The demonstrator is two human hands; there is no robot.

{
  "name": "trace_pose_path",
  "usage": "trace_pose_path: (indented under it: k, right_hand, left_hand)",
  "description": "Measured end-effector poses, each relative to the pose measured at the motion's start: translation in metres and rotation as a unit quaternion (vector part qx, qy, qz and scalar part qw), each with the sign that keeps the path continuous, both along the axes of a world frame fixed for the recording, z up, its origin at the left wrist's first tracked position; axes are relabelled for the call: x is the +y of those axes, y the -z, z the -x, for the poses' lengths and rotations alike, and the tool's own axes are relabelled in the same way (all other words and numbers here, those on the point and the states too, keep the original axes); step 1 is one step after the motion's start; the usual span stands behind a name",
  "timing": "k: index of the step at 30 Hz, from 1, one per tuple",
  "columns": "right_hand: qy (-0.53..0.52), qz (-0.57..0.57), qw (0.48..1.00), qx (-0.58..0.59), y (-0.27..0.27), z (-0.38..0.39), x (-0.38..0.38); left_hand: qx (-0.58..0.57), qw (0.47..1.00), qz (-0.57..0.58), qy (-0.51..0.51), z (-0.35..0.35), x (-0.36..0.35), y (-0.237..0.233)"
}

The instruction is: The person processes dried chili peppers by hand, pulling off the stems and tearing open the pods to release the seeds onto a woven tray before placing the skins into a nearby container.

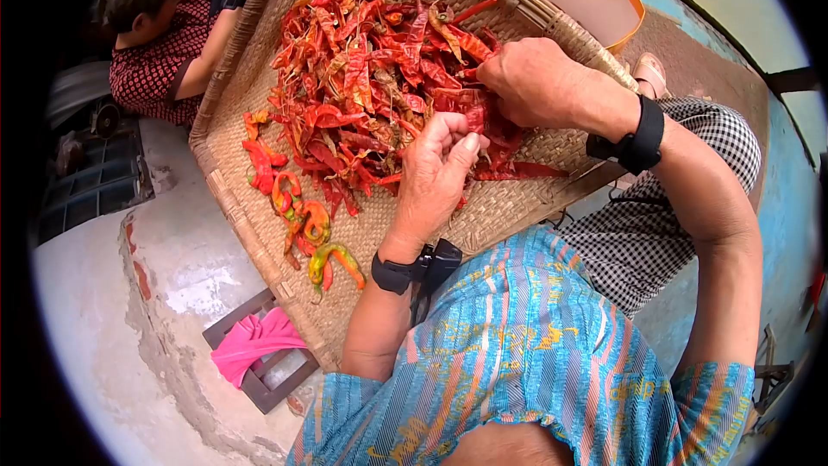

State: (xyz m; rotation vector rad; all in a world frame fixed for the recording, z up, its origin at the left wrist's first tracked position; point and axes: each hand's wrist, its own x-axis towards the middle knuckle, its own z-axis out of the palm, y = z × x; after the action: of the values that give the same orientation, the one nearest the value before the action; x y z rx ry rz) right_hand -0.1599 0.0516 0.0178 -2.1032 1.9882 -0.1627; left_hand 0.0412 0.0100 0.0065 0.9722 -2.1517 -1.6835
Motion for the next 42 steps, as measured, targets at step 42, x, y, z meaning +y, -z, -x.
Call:
trace_pose_path:
  k: [42]
  right_hand:
    - [0.069,0.417,0.886,-0.189,-0.053,0.072,0.006]
  left_hand:
    - [-0.011,0.95,0.304,0.071,0.011,-0.007,0.003]
